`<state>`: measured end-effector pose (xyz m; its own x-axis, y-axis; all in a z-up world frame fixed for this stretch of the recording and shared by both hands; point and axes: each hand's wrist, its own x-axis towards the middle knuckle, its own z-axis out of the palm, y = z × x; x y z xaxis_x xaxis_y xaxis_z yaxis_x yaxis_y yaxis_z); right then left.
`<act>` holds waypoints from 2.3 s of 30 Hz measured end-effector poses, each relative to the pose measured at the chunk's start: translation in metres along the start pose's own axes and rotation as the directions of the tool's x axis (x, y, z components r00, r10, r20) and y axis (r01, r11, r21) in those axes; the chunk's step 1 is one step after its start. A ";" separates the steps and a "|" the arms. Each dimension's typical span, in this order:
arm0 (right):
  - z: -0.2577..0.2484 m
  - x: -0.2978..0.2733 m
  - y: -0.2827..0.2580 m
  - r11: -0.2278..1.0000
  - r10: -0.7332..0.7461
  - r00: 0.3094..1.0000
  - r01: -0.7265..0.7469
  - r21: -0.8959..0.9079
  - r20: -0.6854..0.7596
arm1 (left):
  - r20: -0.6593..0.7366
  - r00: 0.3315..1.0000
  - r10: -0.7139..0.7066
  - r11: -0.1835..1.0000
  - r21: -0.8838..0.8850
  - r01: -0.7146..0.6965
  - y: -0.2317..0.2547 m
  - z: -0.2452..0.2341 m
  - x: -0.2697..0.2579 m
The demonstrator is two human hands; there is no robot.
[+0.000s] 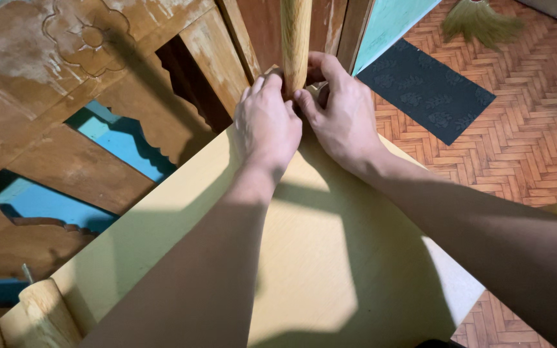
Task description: The person inserts a wooden dowel into a pre-drilled hole on a light-colored wooden panel, aligning and pushing it in by hand. The person then moves to another section of the furniture and repeats the insertion process with a second dowel.
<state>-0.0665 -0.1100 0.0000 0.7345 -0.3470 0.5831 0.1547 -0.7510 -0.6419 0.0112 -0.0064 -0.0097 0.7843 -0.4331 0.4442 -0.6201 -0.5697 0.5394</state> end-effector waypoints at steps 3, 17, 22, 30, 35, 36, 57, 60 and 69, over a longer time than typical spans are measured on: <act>-0.001 -0.001 0.000 0.987 0.163 0.985 -0.162 -0.023 0.056 | 0.132 0.987 -0.091 0.994 0.070 0.083 -0.001 0.001 0.002; -0.005 0.001 -0.003 0.994 0.107 0.993 -0.106 -0.023 0.055 | 0.093 0.993 -0.068 0.997 0.027 0.066 0.001 -0.001 0.001; -0.006 0.001 -0.004 0.992 0.127 0.990 -0.125 -0.025 0.064 | -0.030 0.999 0.028 1.000 0.004 -0.028 -0.006 0.007 0.000; -0.002 -0.003 -0.008 0.993 0.120 0.993 -0.120 0.013 0.021 | 0.094 0.988 0.120 0.991 -0.078 -0.112 -0.030 0.006 0.012; -0.009 -0.017 -0.014 0.999 0.031 0.999 -0.031 0.022 -0.033 | 0.148 0.986 -0.080 0.936 -0.328 0.125 -0.042 -0.026 -0.005; -0.009 -0.020 -0.016 0.998 0.053 0.997 -0.051 0.035 -0.057 | 0.083 0.990 -0.116 0.928 -0.346 0.138 -0.045 -0.036 -0.011; 0.016 -0.150 -0.244 0.686 -0.654 0.595 0.207 0.698 0.467 | -0.175 0.409 -0.895 0.363 0.245 0.899 0.036 -0.306 -0.353; 0.027 -0.156 -0.262 0.640 -0.717 0.543 0.263 0.722 0.438 | -0.185 0.418 -0.889 0.376 0.226 0.899 0.043 -0.307 -0.368; 0.063 -0.195 -0.327 0.870 -0.476 0.617 0.224 0.440 0.627 | -0.057 0.384 -0.922 0.385 -0.012 0.923 0.017 -0.344 -0.401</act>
<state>-0.2187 0.2384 0.0644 0.7937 0.4953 0.3531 0.5897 -0.4841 -0.6465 -0.3202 0.3975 0.0676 0.8715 0.3988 -0.2854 0.4846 -0.6110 0.6260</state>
